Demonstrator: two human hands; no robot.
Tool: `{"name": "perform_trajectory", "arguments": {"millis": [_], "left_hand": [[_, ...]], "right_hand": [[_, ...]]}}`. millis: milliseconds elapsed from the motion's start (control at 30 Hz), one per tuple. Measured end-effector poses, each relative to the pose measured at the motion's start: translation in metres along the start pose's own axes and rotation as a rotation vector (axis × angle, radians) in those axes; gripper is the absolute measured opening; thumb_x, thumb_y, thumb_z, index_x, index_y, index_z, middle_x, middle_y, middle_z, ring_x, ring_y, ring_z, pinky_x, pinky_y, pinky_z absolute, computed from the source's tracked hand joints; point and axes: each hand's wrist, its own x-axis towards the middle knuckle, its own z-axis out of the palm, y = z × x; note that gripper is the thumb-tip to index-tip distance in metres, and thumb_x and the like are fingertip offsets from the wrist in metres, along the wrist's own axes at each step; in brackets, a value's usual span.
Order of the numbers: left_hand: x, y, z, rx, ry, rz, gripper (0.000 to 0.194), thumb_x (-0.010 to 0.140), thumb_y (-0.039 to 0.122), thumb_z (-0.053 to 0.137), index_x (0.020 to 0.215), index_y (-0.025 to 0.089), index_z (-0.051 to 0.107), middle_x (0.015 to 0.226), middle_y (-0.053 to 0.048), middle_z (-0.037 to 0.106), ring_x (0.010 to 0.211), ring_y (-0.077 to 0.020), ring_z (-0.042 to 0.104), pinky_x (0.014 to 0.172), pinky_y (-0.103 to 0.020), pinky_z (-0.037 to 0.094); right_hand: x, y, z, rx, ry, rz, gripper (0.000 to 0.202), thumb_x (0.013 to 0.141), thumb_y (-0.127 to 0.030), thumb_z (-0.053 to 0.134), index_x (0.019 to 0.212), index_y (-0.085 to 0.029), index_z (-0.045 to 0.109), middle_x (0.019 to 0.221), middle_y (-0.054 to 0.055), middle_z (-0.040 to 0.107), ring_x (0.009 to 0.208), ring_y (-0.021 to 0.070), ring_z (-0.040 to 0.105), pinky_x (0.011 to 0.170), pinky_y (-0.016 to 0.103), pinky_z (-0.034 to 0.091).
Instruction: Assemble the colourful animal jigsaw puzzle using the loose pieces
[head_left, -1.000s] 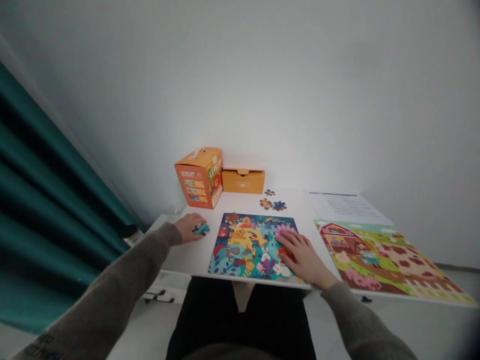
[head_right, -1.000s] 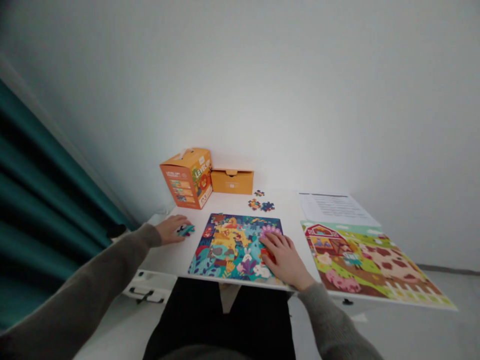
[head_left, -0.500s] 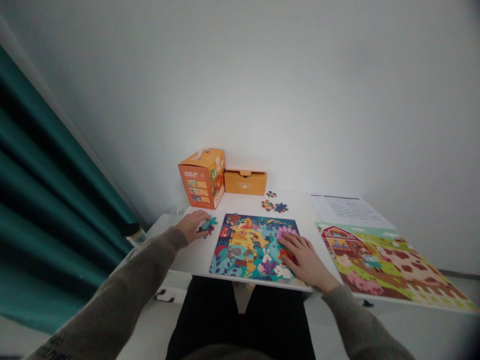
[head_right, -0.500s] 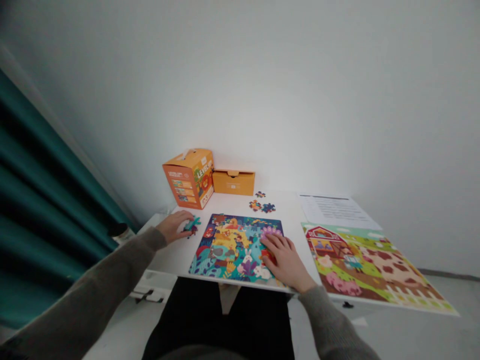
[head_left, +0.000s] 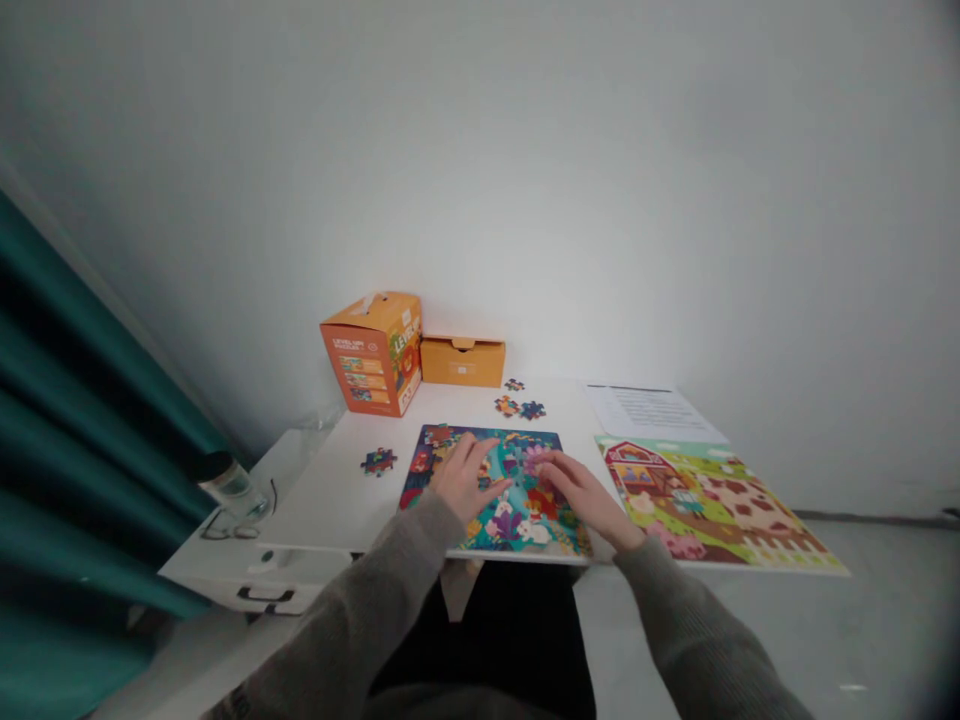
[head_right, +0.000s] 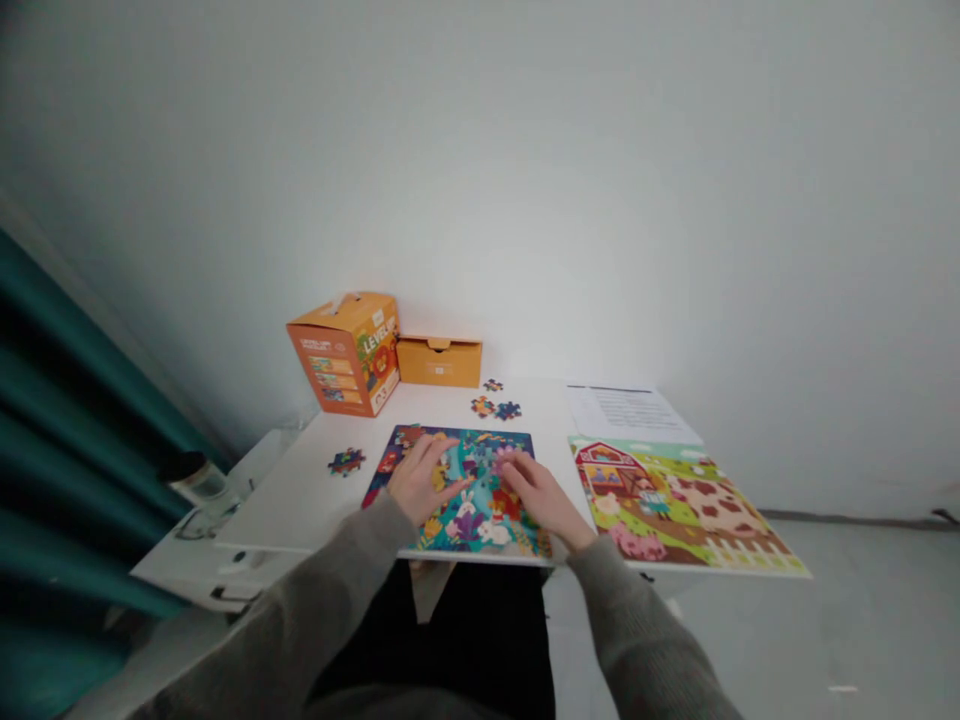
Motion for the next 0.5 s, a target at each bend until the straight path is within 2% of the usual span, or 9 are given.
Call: {"name": "perform_trajectory", "arguments": {"millis": [100,233,367,500], "left_hand": [[0.003,0.021,0.016,0.014,-0.014,0.009,0.049,0.088,0.044,0.067,0.13,0.025,0.051,0.113,-0.008,0.054,0.105,-0.0244,0.06,0.092,-0.037,0.053],[0.005,0.037,0.022,0.048,-0.11,0.016,0.048,0.086,0.037,0.068,0.129,0.021,0.053,0.113,-0.011,0.057,0.108,-0.0282,0.058,0.096,-0.042,0.049],[0.01,0.029,0.016,0.035,-0.185,0.01,0.055,0.085,0.04,0.068,0.134,0.022,0.05,0.114,-0.01,0.064,0.11,-0.03,0.058,0.098,-0.047,0.045],[0.016,0.016,0.016,0.018,-0.263,0.059,0.038,0.086,0.037,0.066,0.121,0.024,0.06,0.11,-0.007,0.067,0.106,-0.0272,0.06,0.095,-0.043,0.045]], "right_hand": [[0.01,-0.011,0.006,0.098,-0.061,0.008,0.033,0.096,-0.051,0.047,0.096,-0.021,0.059,0.08,0.0,0.061,0.073,0.0162,0.056,0.07,0.029,0.048],[0.021,-0.001,0.001,0.078,-0.085,0.044,0.039,0.093,-0.055,0.05,0.074,-0.021,0.049,0.065,-0.005,0.047,0.06,0.0125,0.043,0.057,0.025,0.037],[0.025,0.023,-0.019,0.066,-0.176,0.118,0.042,0.089,-0.057,0.054,0.069,-0.02,0.049,0.062,-0.005,0.043,0.058,0.0115,0.039,0.054,0.024,0.032],[0.018,0.04,-0.029,-0.006,-0.318,0.145,0.042,0.087,-0.055,0.056,0.067,-0.018,0.054,0.061,-0.005,0.042,0.057,0.0102,0.035,0.055,0.024,0.028]]}}
